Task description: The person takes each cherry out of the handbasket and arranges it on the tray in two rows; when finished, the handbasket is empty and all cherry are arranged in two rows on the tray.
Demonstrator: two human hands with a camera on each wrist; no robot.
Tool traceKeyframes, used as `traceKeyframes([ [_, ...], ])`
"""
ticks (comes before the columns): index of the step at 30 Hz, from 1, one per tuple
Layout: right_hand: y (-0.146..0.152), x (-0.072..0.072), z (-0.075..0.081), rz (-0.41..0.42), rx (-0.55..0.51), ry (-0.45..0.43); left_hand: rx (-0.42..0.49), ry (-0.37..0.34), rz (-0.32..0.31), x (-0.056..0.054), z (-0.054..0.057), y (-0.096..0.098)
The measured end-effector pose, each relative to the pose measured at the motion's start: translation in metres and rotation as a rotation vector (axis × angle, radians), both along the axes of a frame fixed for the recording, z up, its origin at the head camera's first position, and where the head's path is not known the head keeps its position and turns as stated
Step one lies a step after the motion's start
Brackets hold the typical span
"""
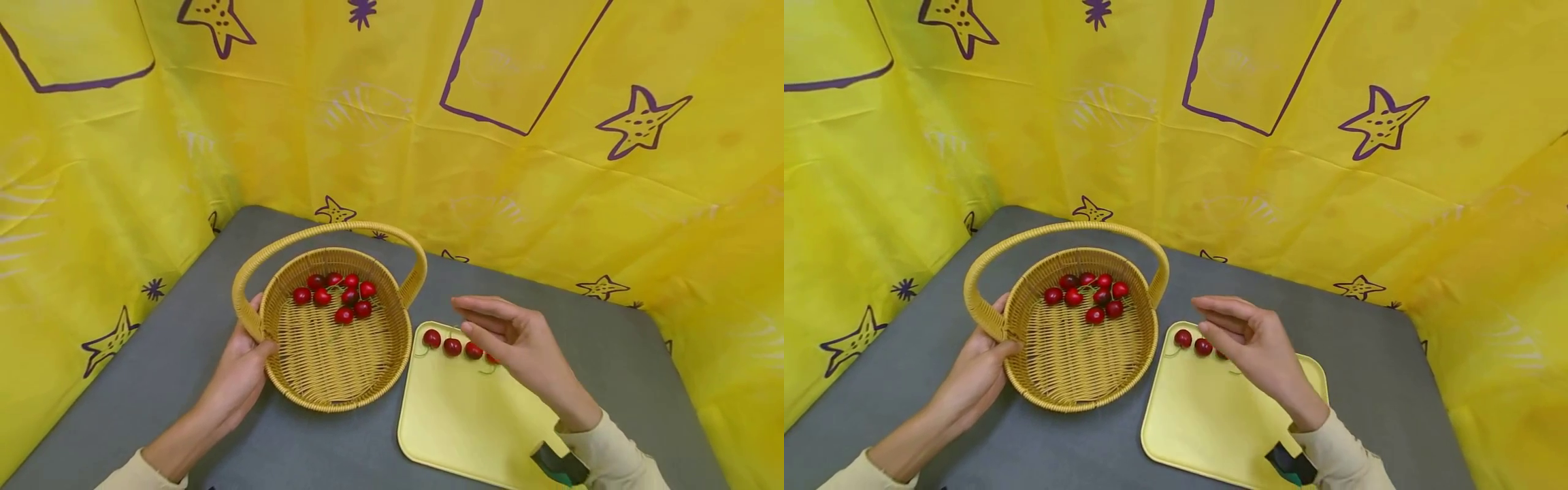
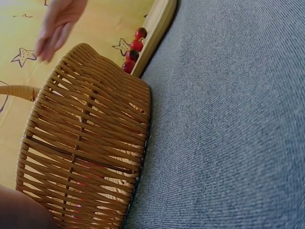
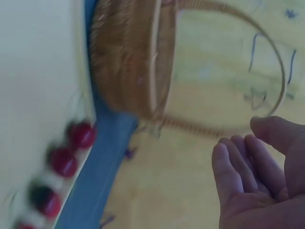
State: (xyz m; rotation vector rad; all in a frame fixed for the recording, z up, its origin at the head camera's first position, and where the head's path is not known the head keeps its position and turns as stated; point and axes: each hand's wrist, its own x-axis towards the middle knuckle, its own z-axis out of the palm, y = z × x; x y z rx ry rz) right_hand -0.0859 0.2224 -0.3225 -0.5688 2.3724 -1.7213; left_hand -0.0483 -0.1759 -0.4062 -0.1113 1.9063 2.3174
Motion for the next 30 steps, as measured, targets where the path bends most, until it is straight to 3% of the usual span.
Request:
traceKeyframes([
  [6,-0.081,-0.014,0.014,0.147,-0.107,-0.032,-0.002,-0.012,0.008,0.0,0.001,0.002],
  [11,-0.141,-0.036,0.021,0.177,-0.144,-0.031,0.009,-0.015,0.026,-0.001,0.001,0.003],
  [15,-0.179,-0.056,0.016,0.148,-0.127,-0.011,0.014,-0.011,0.032,-0.001,0.0,0.003],
  [19,-0.207,-0.074,-0.002,0.079,-0.005,0.012,0.018,-0.014,0.02,-0.001,0.0,0.003],
  [22,-0.222,-0.081,-0.018,0.06,0.155,-0.014,0.024,-0.017,0.013,-0.001,-0.001,0.002],
  [26,-0.234,-0.084,-0.034,0.087,0.361,-0.04,0.026,-0.008,0.008,-0.001,-0.001,0.001],
  [30,-0.238,-0.084,-0.043,0.103,0.462,-0.033,0.022,0.0,0.005,0.0,-0.001,0.0],
])
